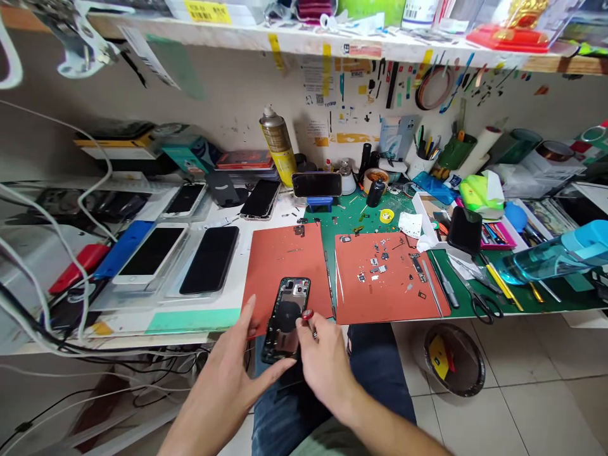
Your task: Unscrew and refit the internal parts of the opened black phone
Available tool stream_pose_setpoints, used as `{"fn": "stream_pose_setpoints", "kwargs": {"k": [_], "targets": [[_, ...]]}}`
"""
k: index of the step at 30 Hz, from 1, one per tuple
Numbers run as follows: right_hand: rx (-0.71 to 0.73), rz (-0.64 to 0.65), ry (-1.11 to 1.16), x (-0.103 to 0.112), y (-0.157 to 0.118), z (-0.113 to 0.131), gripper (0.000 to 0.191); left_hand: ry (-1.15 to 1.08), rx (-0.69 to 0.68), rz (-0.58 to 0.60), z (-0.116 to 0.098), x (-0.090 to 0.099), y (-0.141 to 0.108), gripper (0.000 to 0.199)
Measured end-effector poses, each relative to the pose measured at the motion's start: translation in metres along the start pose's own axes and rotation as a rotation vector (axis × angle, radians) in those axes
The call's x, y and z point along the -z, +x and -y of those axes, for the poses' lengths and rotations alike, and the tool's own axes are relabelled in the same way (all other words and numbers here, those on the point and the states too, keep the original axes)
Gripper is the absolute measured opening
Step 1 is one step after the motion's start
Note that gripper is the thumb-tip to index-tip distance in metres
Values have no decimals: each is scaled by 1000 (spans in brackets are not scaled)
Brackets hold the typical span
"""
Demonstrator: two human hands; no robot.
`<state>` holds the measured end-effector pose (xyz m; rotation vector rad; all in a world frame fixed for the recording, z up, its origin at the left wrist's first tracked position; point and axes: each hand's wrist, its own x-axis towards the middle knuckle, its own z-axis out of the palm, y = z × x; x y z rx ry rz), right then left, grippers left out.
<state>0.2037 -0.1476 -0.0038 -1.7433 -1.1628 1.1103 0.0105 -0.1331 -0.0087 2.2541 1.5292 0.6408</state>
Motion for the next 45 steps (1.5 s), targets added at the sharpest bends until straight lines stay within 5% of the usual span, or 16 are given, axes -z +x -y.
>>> {"fn": "stream_pose_setpoints", "kwargs": {"k": [3,6,11,15,18,23,28,36,40,45], "targets": [[86,158,-209,46,32,21,43,-4,-117,23,21,21,12,93],[196,349,-416,69,79,51,47,-13,-266,87,45,29,34,96],[320,642,-668,46,141,79,52,-35,-299,149,68,9,53,109],[367,690,-773,28,157,74,46,-117,-279,166,66,-2,51,107],[411,608,-788,32,152,69,42,-172,-279,158,64,-2,50,105],[482,266,-722,70,127,79,43,-203,-263,124,65,-4,48,101],[562,-123,-120,96,112,94,44,-195,-289,130,64,-5,51,96],[367,-202,394,58,147,63,39,-128,-388,173,63,-6,72,95],[299,-255,423,54,160,38,60,-143,-382,147,64,-11,78,94],[452,-302,272,48,160,23,63,-192,-358,189,67,-10,79,89]]}}
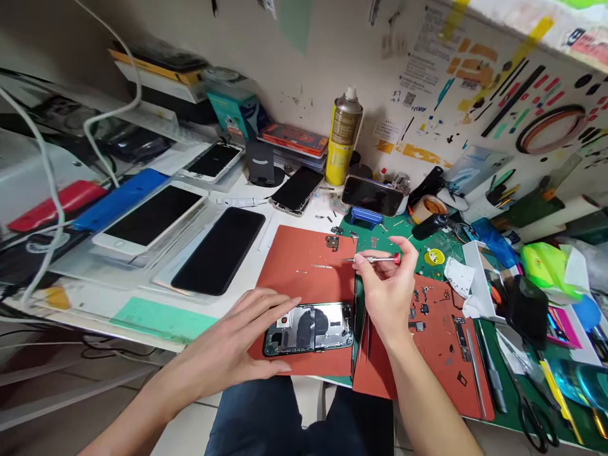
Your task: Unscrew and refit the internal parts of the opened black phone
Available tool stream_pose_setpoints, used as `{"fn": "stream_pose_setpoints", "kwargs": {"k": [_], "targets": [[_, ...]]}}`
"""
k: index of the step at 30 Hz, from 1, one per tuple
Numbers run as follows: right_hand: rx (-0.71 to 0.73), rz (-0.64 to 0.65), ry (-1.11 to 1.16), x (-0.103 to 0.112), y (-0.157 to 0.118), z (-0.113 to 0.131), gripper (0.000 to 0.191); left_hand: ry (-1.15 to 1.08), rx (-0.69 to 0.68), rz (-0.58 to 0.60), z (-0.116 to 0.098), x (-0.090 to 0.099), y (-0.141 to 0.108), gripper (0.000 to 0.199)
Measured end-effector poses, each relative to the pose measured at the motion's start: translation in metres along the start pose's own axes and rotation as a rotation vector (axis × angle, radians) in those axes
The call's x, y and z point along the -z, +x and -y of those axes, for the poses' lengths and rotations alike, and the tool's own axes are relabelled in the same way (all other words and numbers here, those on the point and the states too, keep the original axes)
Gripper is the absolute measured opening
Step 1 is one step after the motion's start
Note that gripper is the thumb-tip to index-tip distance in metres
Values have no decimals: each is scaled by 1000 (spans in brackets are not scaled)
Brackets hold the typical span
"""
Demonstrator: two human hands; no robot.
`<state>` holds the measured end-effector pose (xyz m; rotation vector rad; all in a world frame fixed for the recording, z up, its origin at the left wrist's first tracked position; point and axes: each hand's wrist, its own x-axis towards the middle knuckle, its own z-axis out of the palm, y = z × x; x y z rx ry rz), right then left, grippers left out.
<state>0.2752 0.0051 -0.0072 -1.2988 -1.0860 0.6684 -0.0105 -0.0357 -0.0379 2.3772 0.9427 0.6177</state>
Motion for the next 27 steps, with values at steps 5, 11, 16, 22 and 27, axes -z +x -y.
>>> {"fn": "stream_pose_setpoints", "kwargs": {"k": [5,11,16,22,27], "targets": [[101,17,-33,-5,-7,1,52,-74,56,-42,-1,5,1,67],[120,32,-51,-7,-8,2,49,-125,201,-75,-4,4,-4,58],[112,45,-61,-10,-11,1,48,-113,200,-57,-5,3,-4,69],[123,87,-116,-14,-14,-4,42,-90,118,-26,-3,5,0,84],[185,89,-212,-18,-18,-1,39,-73,66,13,-4,5,4,85]]}}
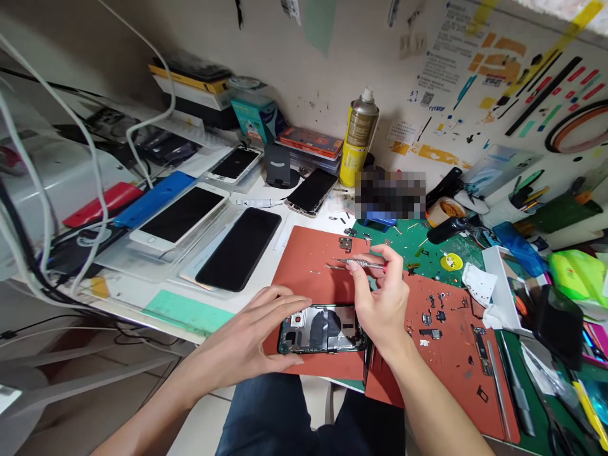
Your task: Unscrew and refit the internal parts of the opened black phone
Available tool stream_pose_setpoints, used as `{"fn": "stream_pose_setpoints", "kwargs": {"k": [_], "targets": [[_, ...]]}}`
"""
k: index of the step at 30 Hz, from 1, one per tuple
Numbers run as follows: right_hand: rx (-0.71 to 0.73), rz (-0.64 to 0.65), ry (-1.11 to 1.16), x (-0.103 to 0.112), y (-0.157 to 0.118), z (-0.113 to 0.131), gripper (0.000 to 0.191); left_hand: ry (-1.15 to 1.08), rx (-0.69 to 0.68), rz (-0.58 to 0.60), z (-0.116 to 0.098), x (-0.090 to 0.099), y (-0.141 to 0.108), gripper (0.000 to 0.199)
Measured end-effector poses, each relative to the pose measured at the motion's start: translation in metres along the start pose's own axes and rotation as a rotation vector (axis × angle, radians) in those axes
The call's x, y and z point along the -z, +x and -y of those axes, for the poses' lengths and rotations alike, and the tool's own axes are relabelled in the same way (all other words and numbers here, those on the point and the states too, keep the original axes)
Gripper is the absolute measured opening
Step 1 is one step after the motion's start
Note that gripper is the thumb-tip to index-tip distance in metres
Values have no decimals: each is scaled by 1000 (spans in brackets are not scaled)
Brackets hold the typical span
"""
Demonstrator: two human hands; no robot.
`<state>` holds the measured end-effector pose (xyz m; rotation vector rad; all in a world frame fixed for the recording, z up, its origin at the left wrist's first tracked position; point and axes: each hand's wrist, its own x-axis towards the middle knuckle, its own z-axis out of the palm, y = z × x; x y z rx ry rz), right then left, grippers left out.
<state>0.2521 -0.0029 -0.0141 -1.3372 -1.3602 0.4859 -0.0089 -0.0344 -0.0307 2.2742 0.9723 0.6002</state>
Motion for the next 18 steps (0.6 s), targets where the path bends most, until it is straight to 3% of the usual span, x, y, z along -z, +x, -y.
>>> {"fn": "stream_pose_setpoints", "kwargs": {"k": [6,11,18], "targets": [[115,83,-157,-11,7,15,28,-10,-12,-5,4,-3,-3,81],[241,10,-285,-25,8,5,21,-14,-28,-15,5,-4,-3,83],[240,31,-309,-31,8,-8,20,-21,-19,-14,4,-3,-2,84]]}}
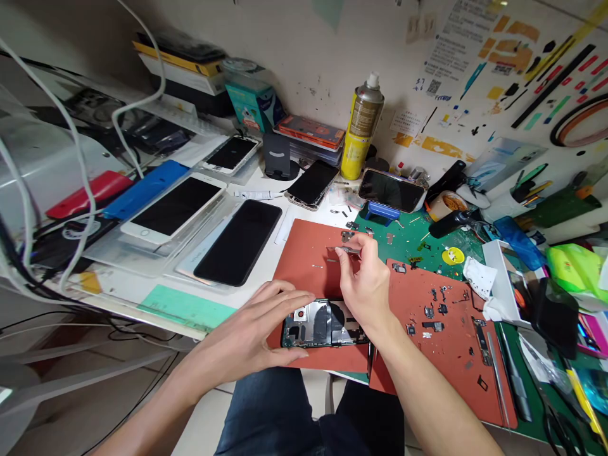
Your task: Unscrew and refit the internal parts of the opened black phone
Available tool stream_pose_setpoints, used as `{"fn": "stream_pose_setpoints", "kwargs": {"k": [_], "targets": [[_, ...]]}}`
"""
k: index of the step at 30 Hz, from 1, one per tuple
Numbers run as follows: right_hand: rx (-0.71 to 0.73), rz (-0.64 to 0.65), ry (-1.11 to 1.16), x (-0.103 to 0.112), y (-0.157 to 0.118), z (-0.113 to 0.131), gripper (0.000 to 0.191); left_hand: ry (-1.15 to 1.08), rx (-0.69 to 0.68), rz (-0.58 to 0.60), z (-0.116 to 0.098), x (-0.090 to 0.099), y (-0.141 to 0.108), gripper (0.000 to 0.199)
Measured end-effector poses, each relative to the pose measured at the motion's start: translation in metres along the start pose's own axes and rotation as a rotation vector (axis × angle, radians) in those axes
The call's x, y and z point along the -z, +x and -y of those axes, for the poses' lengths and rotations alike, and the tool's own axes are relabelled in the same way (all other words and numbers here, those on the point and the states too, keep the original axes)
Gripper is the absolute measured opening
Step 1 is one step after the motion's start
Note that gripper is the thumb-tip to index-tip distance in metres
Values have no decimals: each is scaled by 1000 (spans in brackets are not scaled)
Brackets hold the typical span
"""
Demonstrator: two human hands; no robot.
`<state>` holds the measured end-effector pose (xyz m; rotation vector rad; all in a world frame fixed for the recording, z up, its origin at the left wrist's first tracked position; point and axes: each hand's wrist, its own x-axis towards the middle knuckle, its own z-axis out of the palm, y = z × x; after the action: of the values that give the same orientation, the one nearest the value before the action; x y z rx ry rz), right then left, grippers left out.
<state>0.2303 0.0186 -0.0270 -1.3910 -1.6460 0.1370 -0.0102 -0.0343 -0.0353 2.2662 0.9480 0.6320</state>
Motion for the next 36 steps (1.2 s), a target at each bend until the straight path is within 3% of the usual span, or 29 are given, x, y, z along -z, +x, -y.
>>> {"fn": "stream_pose_setpoints", "kwargs": {"k": [13,15,18,23,26,29,36], "targets": [[-85,-9,124,2,3,3,23,-2,-18,0,0,1,1,84],[-143,-28,167,13,2,8,27,-2,-23,-25,1,1,1,78],[-248,-82,241,39,-10,24,33,14,-29,-95,3,-1,-1,53],[-382,-188,388,69,-62,55,34,-16,-89,-256,5,-6,-4,33],[-445,-237,420,61,-95,60,33,-38,-116,-274,4,-6,-3,30],[-408,-253,417,48,-116,56,34,-48,-120,-274,4,-6,-2,29],[-270,-262,451,36,-126,51,38,-84,-144,-274,3,-4,0,19]]}}
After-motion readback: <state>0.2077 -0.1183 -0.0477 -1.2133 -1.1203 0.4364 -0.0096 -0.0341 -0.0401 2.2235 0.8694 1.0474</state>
